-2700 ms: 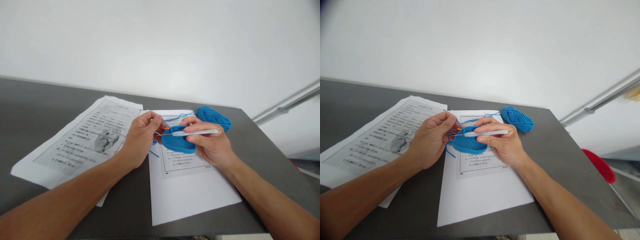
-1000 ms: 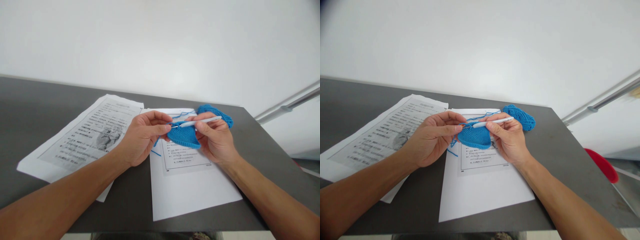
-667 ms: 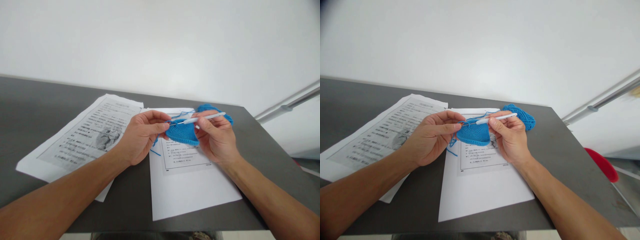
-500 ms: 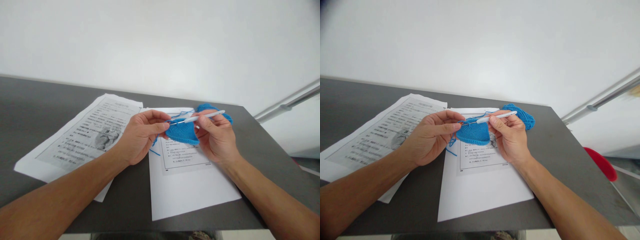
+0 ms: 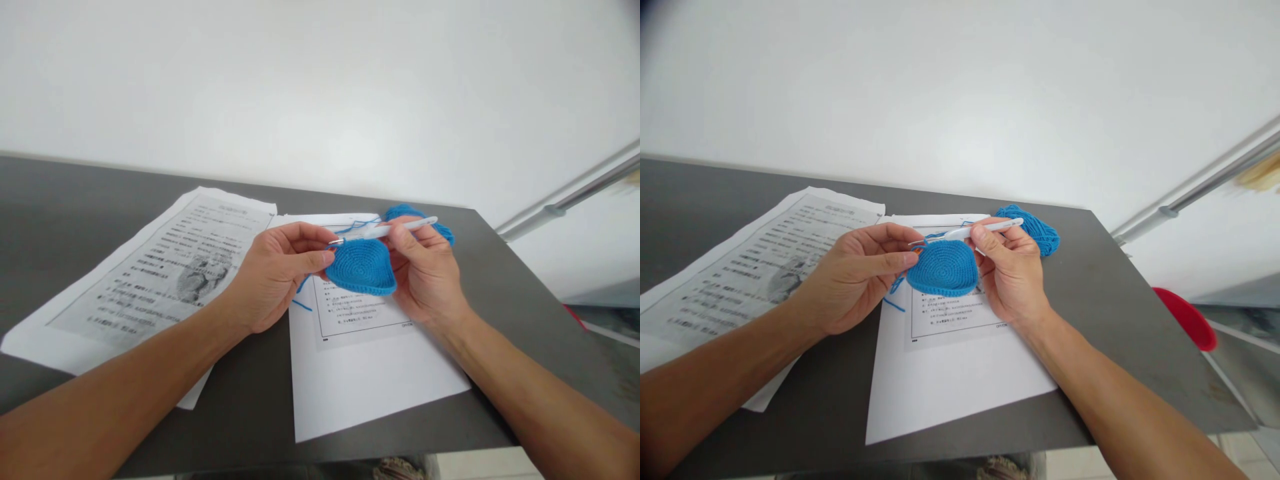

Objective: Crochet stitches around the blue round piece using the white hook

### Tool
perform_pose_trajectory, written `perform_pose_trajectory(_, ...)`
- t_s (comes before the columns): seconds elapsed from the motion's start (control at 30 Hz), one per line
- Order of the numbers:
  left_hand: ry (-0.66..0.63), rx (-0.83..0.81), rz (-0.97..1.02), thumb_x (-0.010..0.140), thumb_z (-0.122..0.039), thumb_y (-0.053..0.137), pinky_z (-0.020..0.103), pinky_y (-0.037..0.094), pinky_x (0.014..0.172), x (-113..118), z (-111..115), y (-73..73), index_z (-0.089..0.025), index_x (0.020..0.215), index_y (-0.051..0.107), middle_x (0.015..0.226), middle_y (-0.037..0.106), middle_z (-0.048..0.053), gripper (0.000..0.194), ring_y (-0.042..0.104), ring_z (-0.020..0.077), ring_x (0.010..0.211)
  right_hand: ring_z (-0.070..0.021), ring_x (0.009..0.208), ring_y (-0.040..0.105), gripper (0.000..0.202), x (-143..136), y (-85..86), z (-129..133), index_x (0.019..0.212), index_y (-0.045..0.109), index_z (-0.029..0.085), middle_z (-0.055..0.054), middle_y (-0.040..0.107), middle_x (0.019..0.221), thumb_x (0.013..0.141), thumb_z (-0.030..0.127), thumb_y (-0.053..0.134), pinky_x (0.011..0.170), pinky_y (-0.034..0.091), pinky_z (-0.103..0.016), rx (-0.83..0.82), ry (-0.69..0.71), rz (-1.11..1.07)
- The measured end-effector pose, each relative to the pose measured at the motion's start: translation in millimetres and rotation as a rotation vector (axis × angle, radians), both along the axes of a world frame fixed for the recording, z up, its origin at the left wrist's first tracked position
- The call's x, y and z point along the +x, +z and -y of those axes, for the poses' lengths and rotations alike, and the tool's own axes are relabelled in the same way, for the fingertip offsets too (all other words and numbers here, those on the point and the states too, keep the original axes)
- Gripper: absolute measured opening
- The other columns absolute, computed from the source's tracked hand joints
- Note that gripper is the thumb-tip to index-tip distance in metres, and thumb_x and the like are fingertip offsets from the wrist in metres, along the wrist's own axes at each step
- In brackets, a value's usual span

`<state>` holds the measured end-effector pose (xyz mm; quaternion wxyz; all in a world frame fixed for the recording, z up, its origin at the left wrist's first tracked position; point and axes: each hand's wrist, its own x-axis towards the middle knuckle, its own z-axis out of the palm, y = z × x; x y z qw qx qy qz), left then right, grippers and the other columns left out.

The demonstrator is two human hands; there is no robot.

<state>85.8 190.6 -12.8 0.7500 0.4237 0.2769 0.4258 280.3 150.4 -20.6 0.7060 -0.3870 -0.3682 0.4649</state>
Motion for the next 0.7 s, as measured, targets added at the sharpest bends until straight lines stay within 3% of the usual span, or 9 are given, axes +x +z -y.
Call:
perform_pose_trajectory(0.2,0.025,0.003,-0.025,0.067,-0.009,0.089,0.021,0.057,0.063,5,4,0.2,-0.012,0.083,0.079,0.078,0.078,0.005,0.019,0.07,0.0123,0.069,-0.0115,0.067,0.064,0.031,-7,-1.7,1,0.076,0.077,0.024,0.003,0.073,0.076,0.062,0.038,0.101,0.063,0.055,-0.025,0.017,-0.062,0.064)
perform_pose_trajectory(0.37,0.092,0.02,-0.046,0.063,-0.014,0.094,0.02,0.057,0.06,9,6,1.5,-0.012,0.077,0.078,0.071,0.076,0.002,0.021,0.067,0.0099,0.061,-0.0123,0.069,0.062,0.031,-15,-9.4,4,0.084,0.07,0.024,0.002,0.07,0.079,0.077,0.046,0.091,0.063,0.054,-0.026,0.109,-0.106,0.297)
perform_pose_trajectory(0.57,0.107,0.048,-0.056,0.068,-0.015,0.092,0.019,0.058,0.064,11,6,-2.9,-0.012,0.077,0.079,0.072,0.077,0.002,0.016,0.069,0.0099,0.064,-0.0095,0.046,0.048,0.03,-18,-14.1,5,0.09,0.061,0.026,0.008,0.055,0.066,0.089,0.05,0.079,0.041,0.04,-0.024,-0.036,0.011,0.239)
perform_pose_trajectory(0.7,0.093,0.05,-0.046,0.065,-0.014,0.094,0.019,0.058,0.063,12,7,-4.0,-0.013,0.077,0.079,0.074,0.078,0.002,0.019,0.069,0.0099,0.065,-0.0102,0.061,0.053,0.036,-18,-10.1,4,0.085,0.065,0.023,0.005,0.059,0.071,0.083,0.052,0.085,0.056,0.048,-0.023,-0.011,-0.011,0.217)
